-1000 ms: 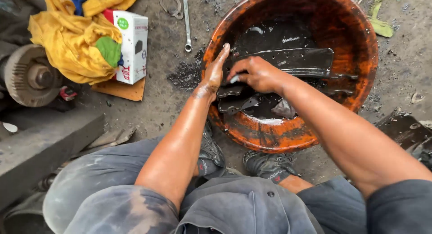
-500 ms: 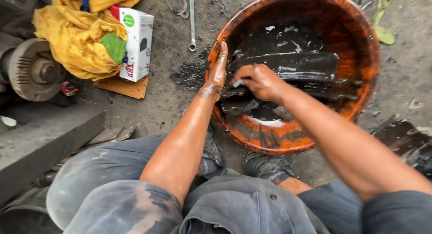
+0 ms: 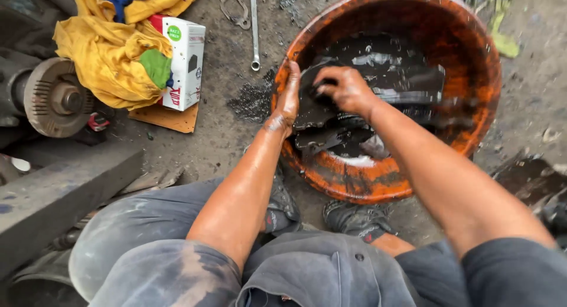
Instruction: Cleaning mechanical brake shoe parts using a solvent bucket and a cloth in an auto repair environment.
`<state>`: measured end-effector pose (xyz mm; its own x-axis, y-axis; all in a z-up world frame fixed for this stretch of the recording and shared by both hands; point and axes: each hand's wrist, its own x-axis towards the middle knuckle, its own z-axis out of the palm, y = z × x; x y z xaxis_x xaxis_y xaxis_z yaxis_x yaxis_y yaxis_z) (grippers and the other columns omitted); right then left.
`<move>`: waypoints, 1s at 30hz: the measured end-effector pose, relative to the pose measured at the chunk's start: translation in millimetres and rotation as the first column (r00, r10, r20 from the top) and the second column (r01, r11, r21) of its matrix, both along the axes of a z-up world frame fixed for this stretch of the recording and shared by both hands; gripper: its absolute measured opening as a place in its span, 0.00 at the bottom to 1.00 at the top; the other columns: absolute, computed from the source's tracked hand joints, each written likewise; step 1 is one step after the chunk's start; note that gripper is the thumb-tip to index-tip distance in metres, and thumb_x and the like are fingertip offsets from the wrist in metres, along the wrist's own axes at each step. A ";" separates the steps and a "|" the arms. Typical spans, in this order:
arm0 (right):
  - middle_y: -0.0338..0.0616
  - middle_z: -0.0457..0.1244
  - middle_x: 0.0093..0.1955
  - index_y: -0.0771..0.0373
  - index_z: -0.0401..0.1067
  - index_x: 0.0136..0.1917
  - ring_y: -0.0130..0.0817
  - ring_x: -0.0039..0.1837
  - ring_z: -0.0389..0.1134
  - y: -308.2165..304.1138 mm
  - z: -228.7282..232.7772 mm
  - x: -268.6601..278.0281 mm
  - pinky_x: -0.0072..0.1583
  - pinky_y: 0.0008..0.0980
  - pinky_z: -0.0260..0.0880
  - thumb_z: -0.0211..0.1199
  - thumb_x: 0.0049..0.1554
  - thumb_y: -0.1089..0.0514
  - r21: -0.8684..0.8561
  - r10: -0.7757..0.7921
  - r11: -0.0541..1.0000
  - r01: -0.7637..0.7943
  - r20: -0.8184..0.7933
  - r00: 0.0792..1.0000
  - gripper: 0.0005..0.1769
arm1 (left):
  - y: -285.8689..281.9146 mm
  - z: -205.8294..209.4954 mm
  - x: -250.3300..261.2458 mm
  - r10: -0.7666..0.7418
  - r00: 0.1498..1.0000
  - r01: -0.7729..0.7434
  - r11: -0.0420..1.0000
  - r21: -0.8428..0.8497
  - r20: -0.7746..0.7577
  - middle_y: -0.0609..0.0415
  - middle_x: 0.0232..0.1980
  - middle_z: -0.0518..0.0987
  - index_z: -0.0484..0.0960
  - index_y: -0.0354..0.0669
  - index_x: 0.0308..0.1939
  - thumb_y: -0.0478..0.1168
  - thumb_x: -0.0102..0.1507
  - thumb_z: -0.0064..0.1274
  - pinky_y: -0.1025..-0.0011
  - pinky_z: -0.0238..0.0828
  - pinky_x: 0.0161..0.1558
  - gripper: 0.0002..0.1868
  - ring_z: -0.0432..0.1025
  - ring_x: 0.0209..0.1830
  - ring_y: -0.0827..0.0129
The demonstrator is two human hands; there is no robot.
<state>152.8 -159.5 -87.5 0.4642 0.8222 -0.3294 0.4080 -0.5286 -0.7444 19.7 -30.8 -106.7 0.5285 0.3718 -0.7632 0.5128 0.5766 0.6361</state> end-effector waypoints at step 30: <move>0.59 0.69 0.45 0.61 0.78 0.54 0.57 0.49 0.71 -49.2 106.1 40.7 0.51 0.45 0.69 0.69 0.57 0.56 -0.089 -0.017 0.995 0.035 0.195 0.981 0.12 | 18.9 37.3 22.7 0.045 0.919 0.037 0.979 -0.199 0.392 0.41 0.77 0.62 0.49 0.45 0.81 0.75 0.61 0.34 0.53 0.61 0.72 0.53 0.59 0.77 0.52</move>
